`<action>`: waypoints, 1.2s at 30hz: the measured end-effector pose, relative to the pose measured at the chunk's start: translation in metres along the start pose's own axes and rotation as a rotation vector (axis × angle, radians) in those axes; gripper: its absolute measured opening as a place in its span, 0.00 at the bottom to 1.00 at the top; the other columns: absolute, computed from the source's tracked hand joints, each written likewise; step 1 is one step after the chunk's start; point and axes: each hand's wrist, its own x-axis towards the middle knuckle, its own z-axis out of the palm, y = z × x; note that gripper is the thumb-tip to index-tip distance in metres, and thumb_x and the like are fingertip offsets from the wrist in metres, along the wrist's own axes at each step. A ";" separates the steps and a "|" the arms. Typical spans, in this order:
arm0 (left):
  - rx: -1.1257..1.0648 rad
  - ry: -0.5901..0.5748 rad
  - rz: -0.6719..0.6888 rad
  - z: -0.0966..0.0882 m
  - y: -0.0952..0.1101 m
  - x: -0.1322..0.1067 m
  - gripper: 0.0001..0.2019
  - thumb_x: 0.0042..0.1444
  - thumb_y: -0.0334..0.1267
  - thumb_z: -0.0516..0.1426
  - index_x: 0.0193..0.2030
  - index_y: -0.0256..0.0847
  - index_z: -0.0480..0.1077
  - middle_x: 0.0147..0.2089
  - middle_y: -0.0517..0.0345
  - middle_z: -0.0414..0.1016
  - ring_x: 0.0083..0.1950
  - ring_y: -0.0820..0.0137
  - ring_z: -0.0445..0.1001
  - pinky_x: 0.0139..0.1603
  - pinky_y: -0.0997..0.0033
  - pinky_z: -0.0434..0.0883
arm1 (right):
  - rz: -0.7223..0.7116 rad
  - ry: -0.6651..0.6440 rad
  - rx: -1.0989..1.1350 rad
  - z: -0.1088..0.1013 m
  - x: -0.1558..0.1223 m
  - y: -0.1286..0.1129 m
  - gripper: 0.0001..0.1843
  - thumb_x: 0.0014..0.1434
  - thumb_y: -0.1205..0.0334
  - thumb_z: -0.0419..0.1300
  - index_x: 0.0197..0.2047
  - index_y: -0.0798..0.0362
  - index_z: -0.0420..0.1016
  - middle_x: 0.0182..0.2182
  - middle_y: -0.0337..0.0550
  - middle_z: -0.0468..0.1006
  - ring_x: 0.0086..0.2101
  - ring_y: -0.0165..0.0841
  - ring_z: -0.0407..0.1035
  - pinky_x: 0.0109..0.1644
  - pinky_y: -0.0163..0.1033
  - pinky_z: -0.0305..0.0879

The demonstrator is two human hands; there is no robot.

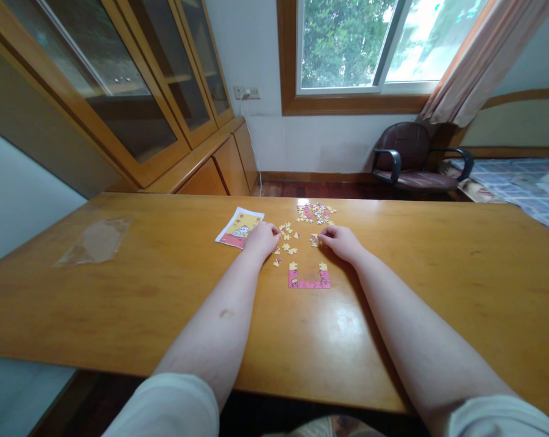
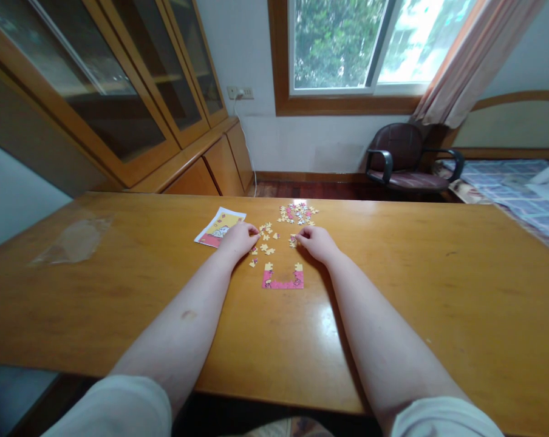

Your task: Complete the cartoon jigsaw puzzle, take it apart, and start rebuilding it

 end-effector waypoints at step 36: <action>-0.594 -0.101 0.277 0.025 0.038 -0.016 0.09 0.51 0.35 0.58 0.39 0.39 0.65 0.36 0.58 0.73 0.34 0.72 0.71 0.38 0.70 0.70 | -0.261 -0.036 0.056 0.004 -0.008 -0.010 0.10 0.49 0.58 0.64 0.35 0.52 0.80 0.25 0.38 0.73 0.25 0.27 0.60 0.31 0.33 0.58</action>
